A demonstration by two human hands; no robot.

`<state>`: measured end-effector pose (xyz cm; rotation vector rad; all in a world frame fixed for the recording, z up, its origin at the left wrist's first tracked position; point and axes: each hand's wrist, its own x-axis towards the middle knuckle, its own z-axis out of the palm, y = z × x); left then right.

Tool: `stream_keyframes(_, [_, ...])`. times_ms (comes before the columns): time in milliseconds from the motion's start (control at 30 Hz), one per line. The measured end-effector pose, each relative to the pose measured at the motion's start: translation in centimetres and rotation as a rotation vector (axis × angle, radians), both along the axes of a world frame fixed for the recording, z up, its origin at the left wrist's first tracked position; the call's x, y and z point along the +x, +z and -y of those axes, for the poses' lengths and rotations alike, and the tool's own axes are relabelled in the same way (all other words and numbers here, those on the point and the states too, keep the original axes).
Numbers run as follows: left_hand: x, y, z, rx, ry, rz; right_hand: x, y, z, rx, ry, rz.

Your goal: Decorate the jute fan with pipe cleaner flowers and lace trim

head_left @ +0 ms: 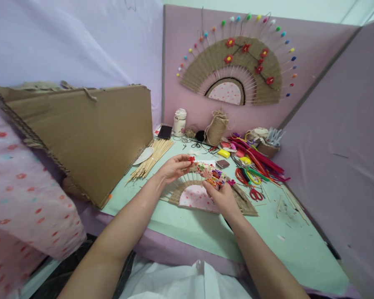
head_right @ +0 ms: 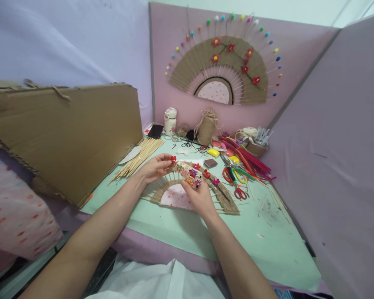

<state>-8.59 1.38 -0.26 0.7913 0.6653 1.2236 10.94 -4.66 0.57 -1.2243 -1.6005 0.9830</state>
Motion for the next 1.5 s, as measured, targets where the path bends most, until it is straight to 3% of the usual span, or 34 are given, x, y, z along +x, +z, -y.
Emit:
stream_keyframes(767, [0.3,-0.1,0.1,-0.021,-0.063,-0.008,0.2,-1.4,-0.7,0.028,-0.015,0.062])
stream_keyframes(1500, [0.3,0.0,0.1,-0.026,-0.062,-0.014,0.2,-0.9,-0.6,0.049,-0.011,0.022])
